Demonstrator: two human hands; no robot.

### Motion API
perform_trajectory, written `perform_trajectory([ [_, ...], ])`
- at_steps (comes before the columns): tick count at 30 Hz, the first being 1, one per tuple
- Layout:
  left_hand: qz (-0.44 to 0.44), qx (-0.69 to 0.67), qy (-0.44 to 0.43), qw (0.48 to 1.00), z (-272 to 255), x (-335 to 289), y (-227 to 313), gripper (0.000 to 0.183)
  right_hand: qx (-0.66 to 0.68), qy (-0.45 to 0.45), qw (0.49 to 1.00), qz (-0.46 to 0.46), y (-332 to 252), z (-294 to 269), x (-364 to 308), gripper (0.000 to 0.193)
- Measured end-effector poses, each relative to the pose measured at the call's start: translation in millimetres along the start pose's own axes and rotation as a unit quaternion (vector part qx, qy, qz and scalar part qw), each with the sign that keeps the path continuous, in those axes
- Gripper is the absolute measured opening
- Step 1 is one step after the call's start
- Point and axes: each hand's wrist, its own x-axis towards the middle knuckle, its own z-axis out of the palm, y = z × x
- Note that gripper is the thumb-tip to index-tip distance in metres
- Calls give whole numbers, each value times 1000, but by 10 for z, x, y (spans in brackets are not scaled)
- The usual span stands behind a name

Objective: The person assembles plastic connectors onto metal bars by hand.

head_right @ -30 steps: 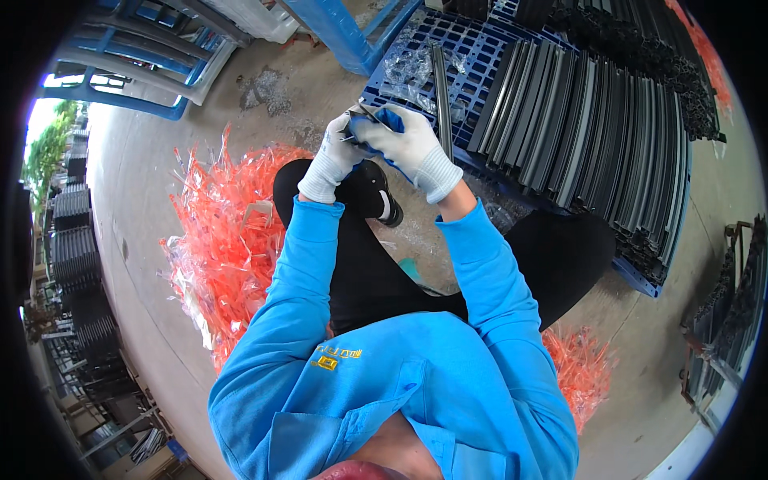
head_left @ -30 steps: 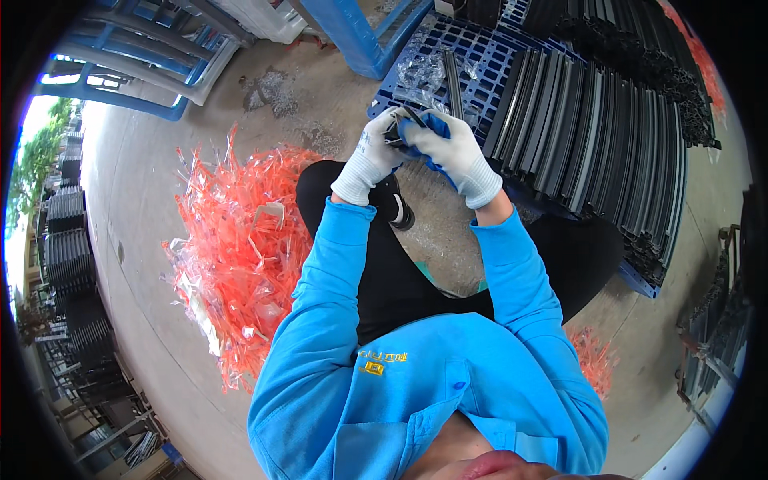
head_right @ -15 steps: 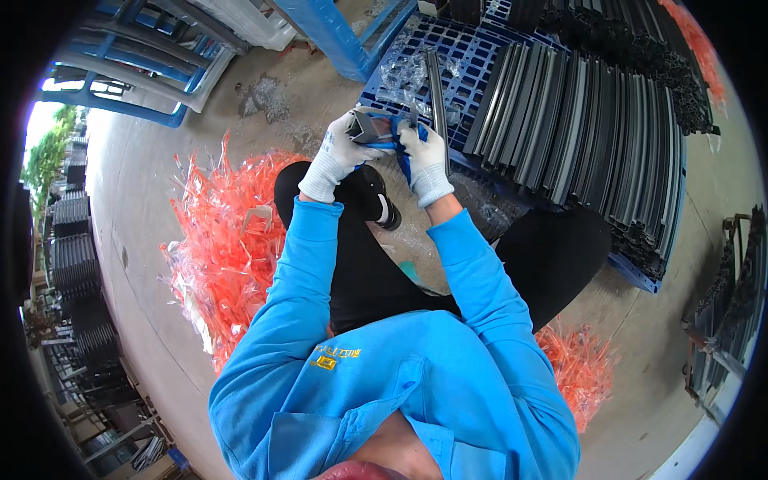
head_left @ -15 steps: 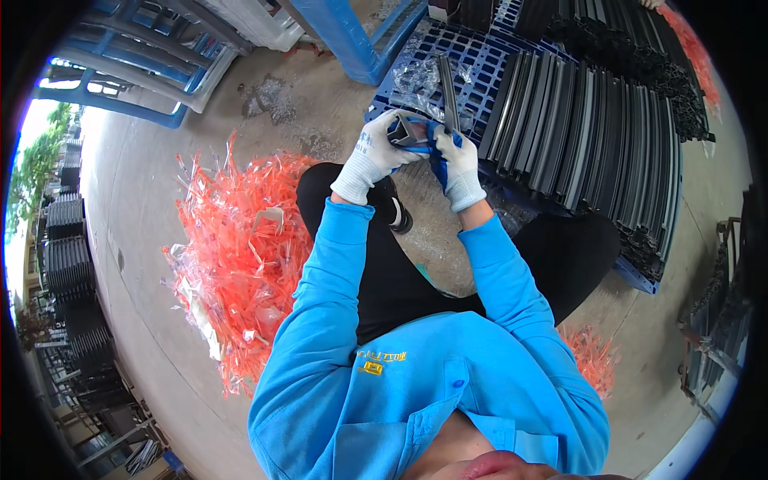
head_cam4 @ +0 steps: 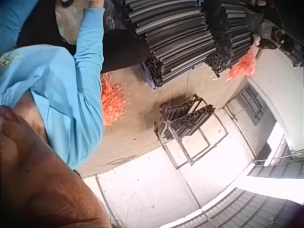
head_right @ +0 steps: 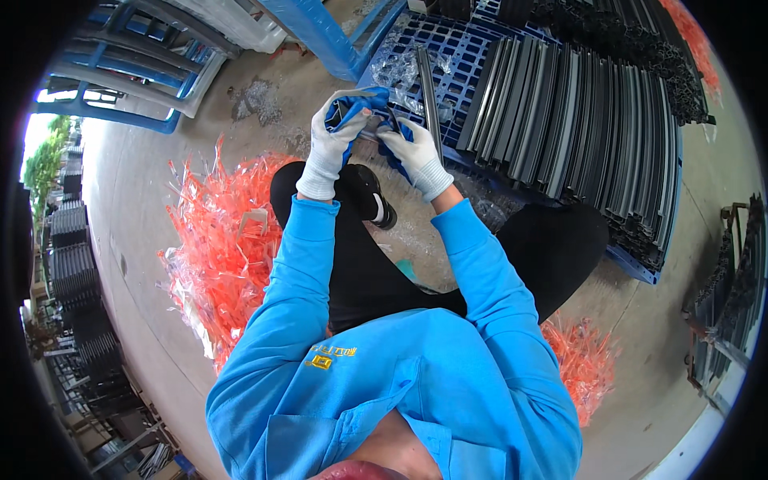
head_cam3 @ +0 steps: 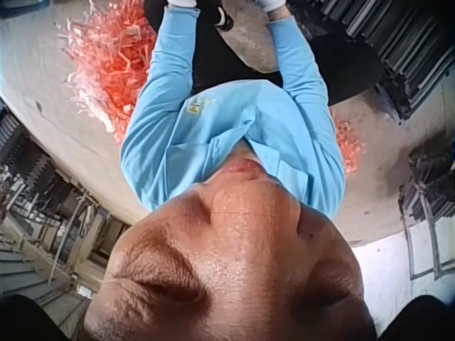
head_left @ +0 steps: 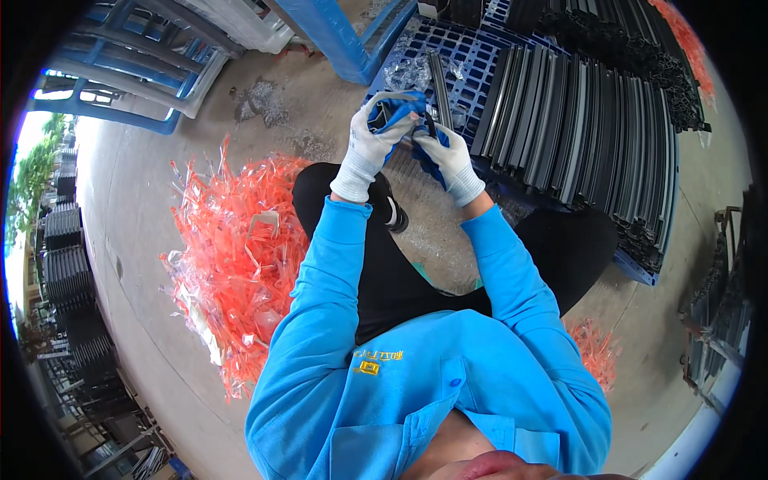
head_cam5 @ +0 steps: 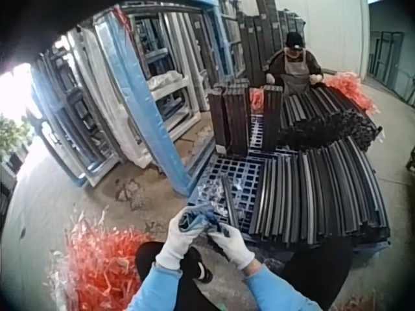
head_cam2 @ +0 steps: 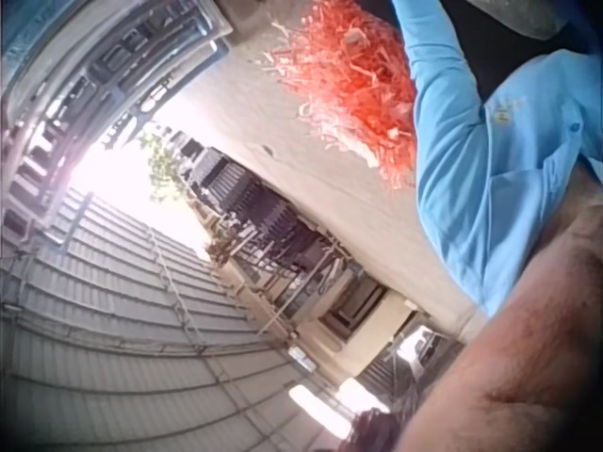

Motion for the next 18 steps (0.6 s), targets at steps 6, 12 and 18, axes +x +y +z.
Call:
perform_trajectory([
  [6, 80, 94, 37, 992, -59, 87, -132, 27, 40, 67, 987, 138, 906, -584, -59, 11],
  [12, 12, -221, 262, 939, -187, 368, -635, 16, 202, 139, 966, 76, 1446, -873, -239, 20],
  [18, 49, -301, 258, 917, -79, 439, 13, 12, 147, 45, 987, 36, 319, -142, 26, 29],
])
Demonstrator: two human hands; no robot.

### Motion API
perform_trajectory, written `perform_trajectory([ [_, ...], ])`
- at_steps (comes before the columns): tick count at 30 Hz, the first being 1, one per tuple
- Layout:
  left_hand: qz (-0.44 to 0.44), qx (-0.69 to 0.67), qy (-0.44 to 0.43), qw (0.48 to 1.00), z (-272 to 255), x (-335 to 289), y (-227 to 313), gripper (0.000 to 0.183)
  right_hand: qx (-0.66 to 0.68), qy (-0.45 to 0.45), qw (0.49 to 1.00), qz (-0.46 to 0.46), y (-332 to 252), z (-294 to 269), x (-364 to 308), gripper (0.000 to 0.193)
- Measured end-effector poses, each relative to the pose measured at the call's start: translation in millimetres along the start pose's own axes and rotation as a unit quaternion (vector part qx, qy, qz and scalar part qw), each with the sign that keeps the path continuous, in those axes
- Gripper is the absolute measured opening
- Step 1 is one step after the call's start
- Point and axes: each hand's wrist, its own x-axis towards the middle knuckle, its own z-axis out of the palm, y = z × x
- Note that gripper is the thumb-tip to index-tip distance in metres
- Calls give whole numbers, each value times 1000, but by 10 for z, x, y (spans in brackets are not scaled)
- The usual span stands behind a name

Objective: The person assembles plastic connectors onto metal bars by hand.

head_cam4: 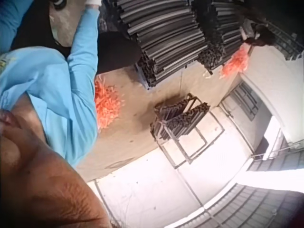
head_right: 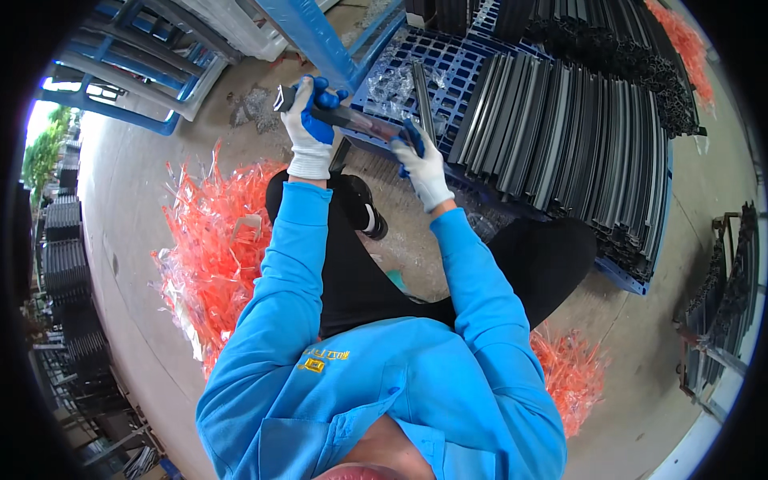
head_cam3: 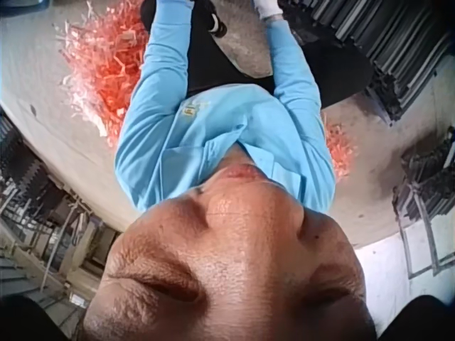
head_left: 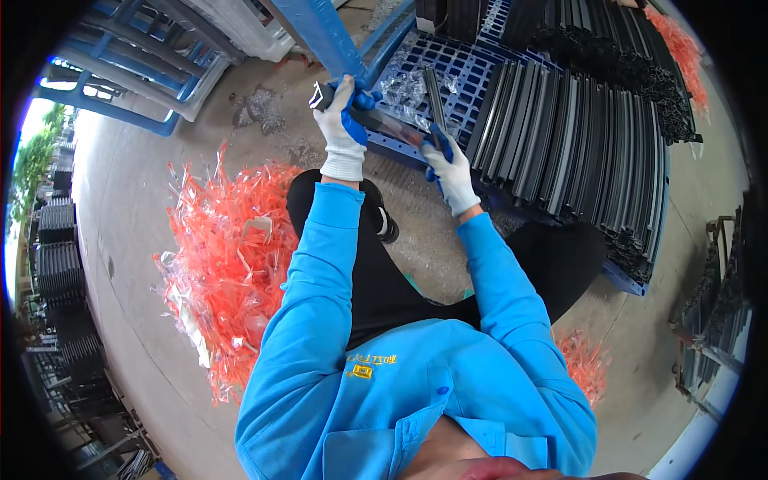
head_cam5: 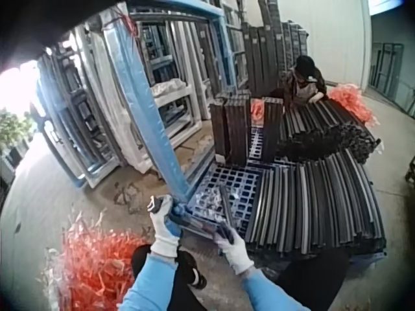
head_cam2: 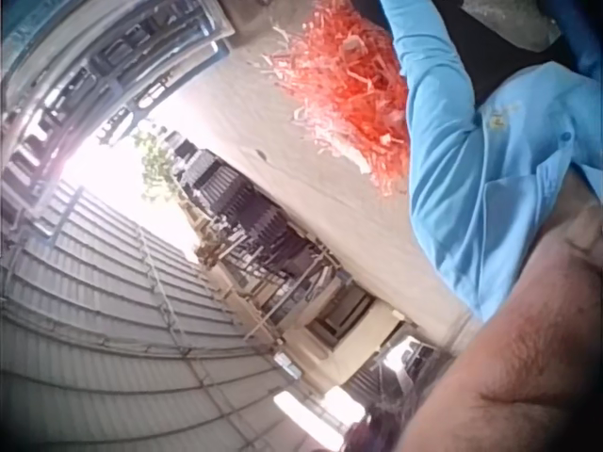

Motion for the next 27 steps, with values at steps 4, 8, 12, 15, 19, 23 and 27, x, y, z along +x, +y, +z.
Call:
perform_trajectory([
  [4, 14, 7, -25, 1000, 175, 33, 167, 16, -248, -12, 942, -225, 90, 112, 197, 40],
  [8, 21, 74, -30, 997, 124, 114, 297, 23, -526, -76, 798, -285, -171, 192, 141, 46],
  [12, -18, -16, -28, 999, -130, 368, 356, 26, -223, -253, 941, 37, -418, 196, 54, 48],
  [15, -28, 9, -10, 1000, -213, 554, 423, 30, -264, -264, 927, 44, -606, 174, -83, 48],
  [19, -40, -45, 13, 998, -681, 1168, 742, 33, -365, -278, 886, 66, -837, -190, -350, 48],
  [23, 34, 1, 85, 996, -1428, 1599, 1516, 25, -456, -332, 825, 27, -1330, -929, -671, 28],
  [27, 67, 41, 129, 989, -1751, 1817, 1933, 22, -484, -143, 858, 91, -2000, -1798, -1010, 41],
])
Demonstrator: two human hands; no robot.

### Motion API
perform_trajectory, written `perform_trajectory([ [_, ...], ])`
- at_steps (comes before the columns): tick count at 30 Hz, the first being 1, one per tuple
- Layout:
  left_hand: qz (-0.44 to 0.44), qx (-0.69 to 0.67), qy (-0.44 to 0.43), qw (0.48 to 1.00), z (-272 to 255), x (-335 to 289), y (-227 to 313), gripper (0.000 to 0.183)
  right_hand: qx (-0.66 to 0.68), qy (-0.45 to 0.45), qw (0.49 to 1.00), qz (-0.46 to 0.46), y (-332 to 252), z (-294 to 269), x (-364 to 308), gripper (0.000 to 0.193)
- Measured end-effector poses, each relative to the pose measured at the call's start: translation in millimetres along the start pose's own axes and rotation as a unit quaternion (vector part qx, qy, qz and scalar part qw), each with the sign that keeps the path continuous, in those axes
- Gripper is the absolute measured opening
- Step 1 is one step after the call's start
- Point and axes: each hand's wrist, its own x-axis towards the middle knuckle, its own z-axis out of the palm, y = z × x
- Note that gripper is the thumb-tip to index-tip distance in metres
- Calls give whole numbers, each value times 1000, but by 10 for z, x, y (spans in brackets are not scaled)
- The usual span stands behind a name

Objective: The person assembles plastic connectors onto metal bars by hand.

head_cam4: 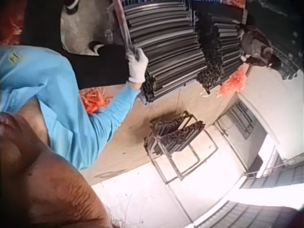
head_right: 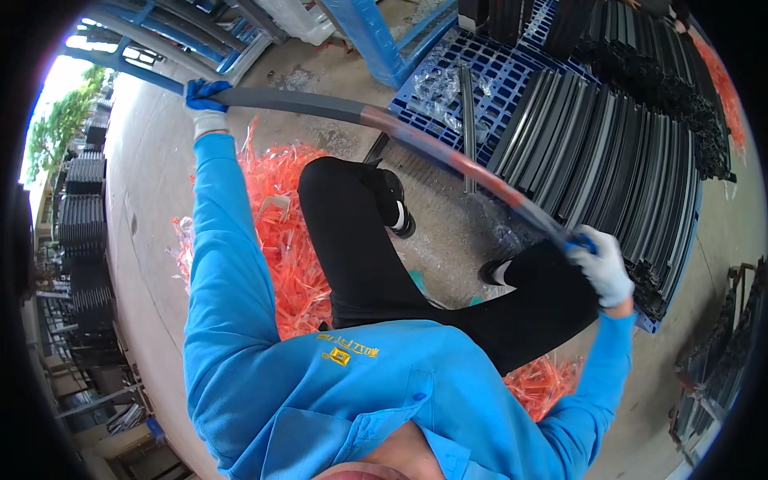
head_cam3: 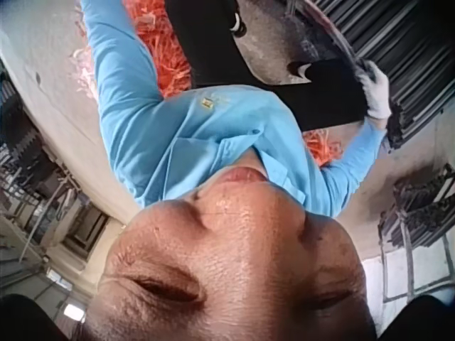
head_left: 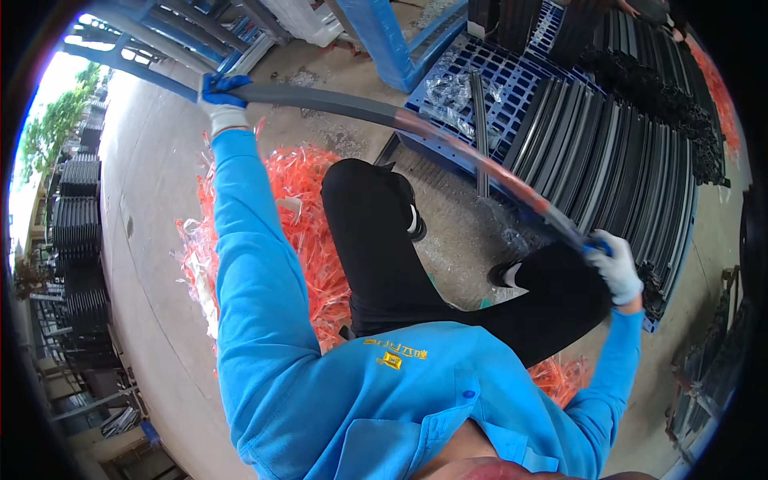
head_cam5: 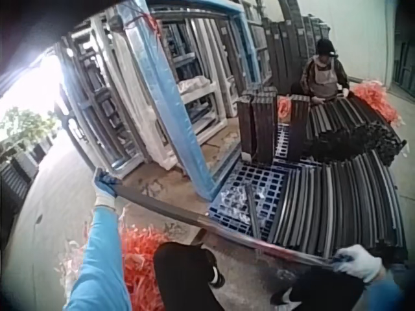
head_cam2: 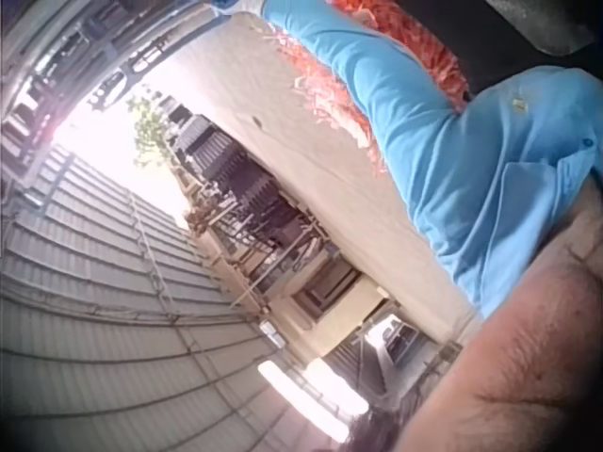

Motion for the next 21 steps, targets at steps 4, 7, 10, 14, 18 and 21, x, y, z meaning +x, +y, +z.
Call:
perform_trajectory([
  [4, -37, -35, -59, 997, -3, 243, 40, 22, 109, 162, 980, 48, 768, -778, -842, 45],
  [7, -26, -73, -49, 996, -174, 347, 210, 27, -8, 382, 918, 105, 1068, -1436, -1855, 41],
  [10, 9, -116, -41, 992, -79, 382, 449, 32, 97, 688, 709, 120, 2080, -1805, -3682, 32],
  [14, 7, -79, -240, 968, 824, -324, -103, 19, -48, 724, 575, 378, 2630, -1307, -5503, 34],
  [18, 140, 88, -478, 862, 2123, -2095, -650, 20, -103, 661, 529, 522, 2621, 275, -5042, 40],
  [21, 293, 236, -692, 616, 2560, -3084, -1084, 33, -152, 594, 496, 615, 2730, 1049, -4868, 45],
])
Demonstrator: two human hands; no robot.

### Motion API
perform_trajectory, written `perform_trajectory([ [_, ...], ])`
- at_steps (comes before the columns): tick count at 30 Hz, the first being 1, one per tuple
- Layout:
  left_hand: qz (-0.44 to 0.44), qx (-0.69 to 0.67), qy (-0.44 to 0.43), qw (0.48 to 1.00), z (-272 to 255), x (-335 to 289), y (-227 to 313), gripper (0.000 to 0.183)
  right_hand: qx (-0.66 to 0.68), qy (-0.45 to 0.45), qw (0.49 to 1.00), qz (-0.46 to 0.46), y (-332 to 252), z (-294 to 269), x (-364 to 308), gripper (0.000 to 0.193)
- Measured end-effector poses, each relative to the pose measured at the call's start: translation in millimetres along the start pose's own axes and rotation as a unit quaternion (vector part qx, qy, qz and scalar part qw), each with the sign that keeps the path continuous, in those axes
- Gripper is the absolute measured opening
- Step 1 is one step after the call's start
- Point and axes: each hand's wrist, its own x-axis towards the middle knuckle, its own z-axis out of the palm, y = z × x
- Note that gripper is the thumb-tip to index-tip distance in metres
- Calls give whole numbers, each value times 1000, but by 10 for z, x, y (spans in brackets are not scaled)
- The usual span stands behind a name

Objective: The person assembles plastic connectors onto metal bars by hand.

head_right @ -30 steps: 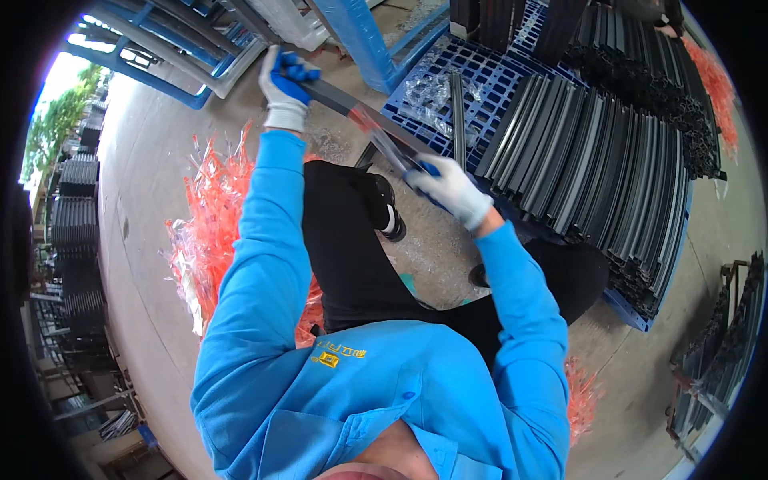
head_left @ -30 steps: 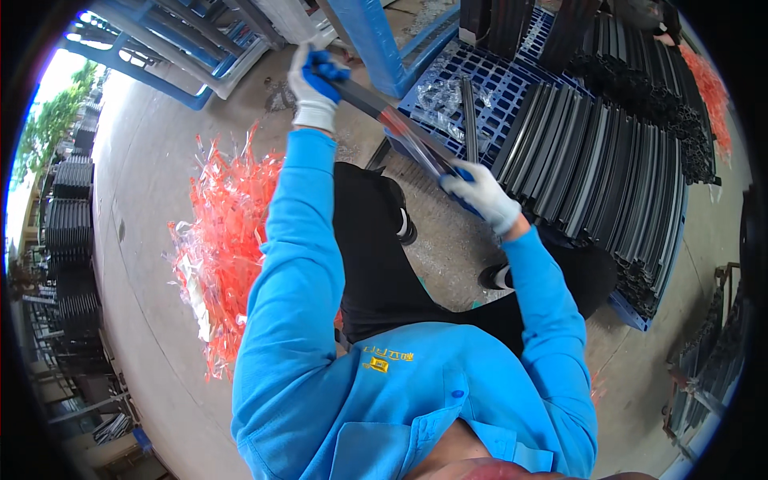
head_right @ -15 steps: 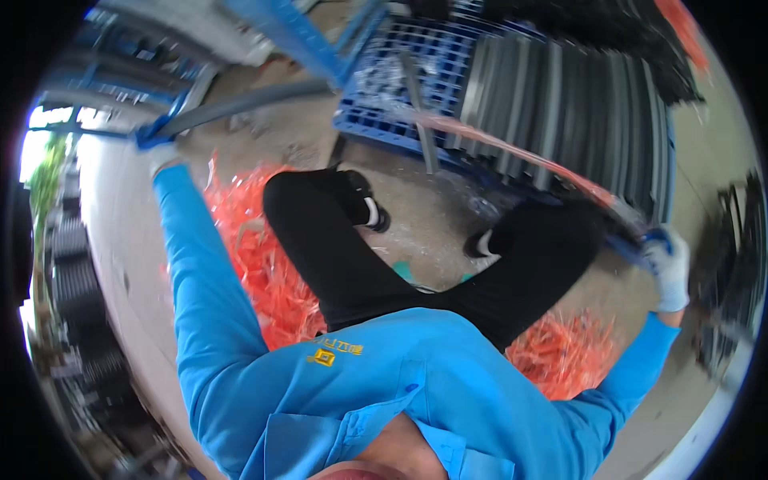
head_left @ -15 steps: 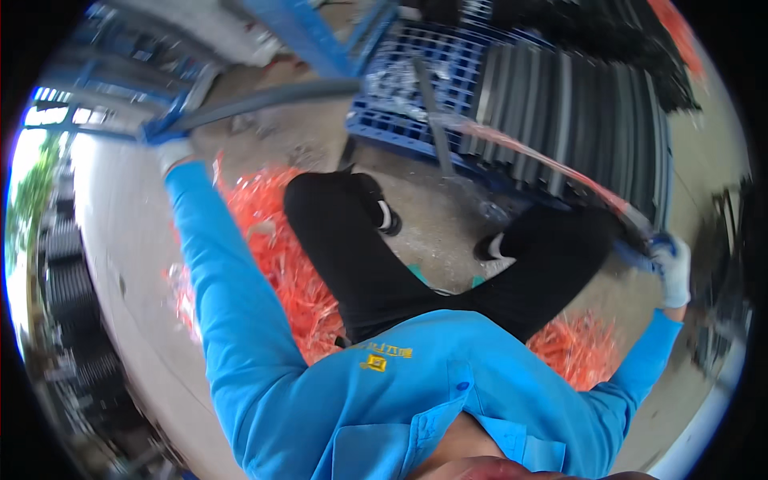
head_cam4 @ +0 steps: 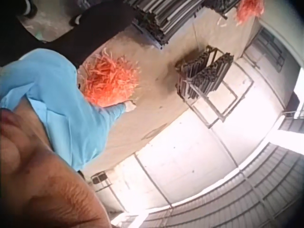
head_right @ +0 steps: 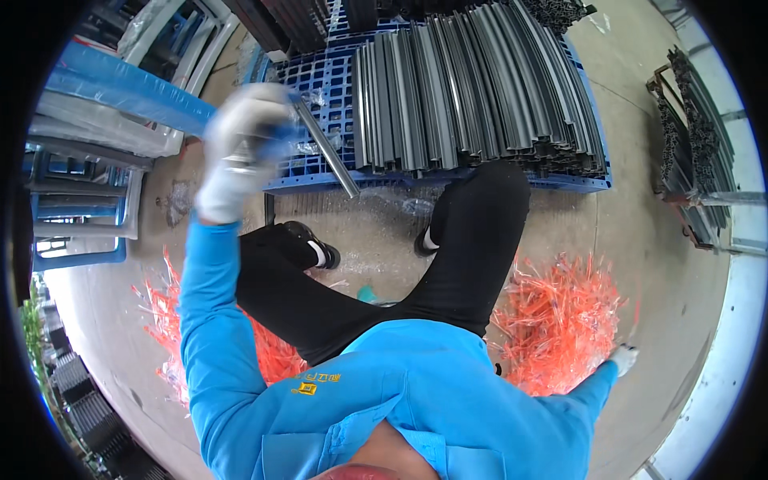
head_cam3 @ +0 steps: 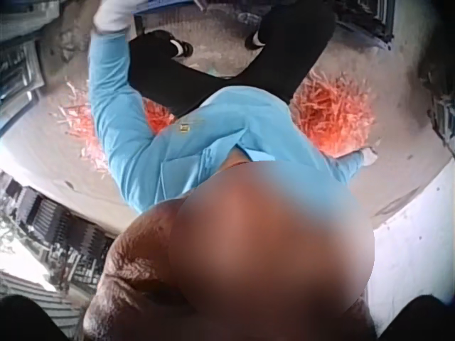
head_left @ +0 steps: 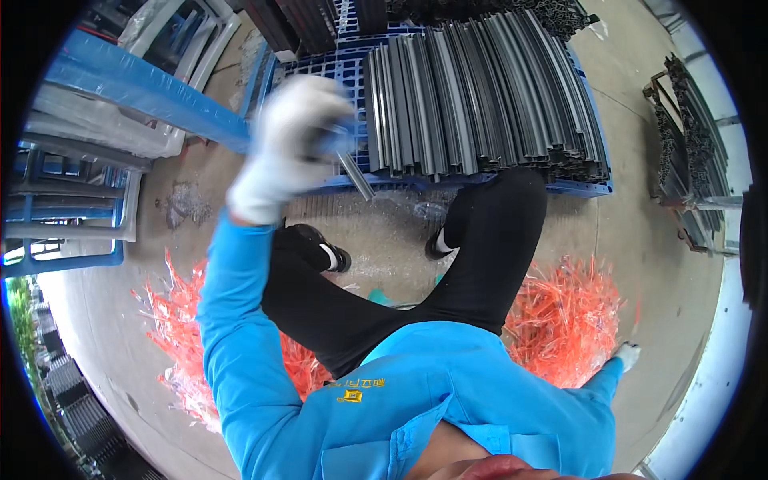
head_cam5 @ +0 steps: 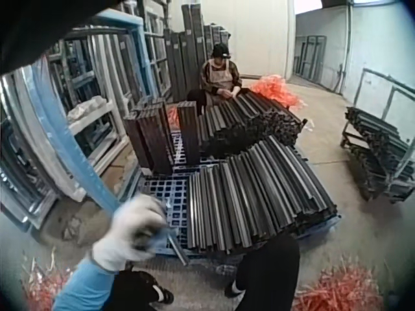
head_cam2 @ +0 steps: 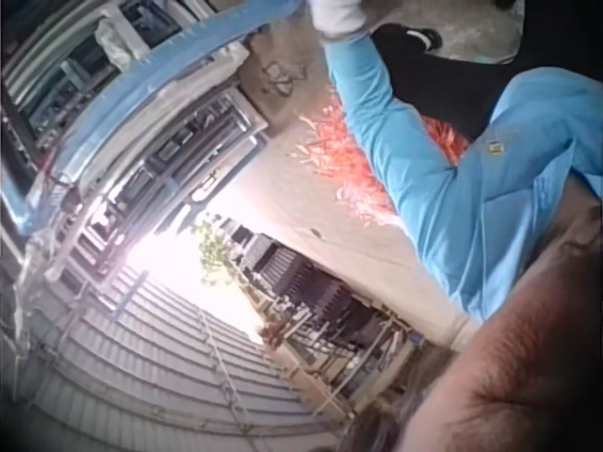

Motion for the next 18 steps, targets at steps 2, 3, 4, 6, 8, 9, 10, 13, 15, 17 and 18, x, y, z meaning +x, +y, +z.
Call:
perform_trajectory([
  [2, 136, 107, -176, 969, 618, 247, 135, 25, -81, -2, 997, 18, 261, 243, -31, 48],
  [3, 169, 113, -193, 960, 957, 220, 70, 27, -76, -25, 997, 19, 393, 323, -66, 56],
  [4, 215, 129, -179, 951, 1199, 207, 2, 22, -67, -59, 996, 13, 296, 401, -195, 64],
  [6, 266, 56, -184, 945, 1603, 255, -245, 19, 36, -114, 988, 98, 854, 514, -22, 79],
  [8, 267, 130, -241, 924, 1864, 282, -311, 24, 52, -143, 980, 132, 859, 544, 29, 78],
  [9, 270, 194, -293, 897, 2000, 299, -350, 30, 64, -163, 969, 172, 829, 551, 19, 78],
  [10, 272, 193, -291, 897, 2141, 310, -420, 30, 65, -161, 969, 174, 900, 558, 42, 78],
  [13, 277, 241, -353, 860, 2501, 338, -624, 42, 196, -106, 952, 211, 1131, 660, 103, 65],
  [15, 277, 255, -374, 847, 2570, 390, -694, 46, 237, -88, 942, 223, 1193, 685, 154, 61],
  [17, 242, 254, -376, 857, 2509, 470, -723, 55, 280, -113, 926, 227, 1340, 636, 49, 58],
  [18, 223, 255, -378, 862, 2454, 493, -725, 59, 301, -127, 917, 228, 1392, 623, -4, 56],
])
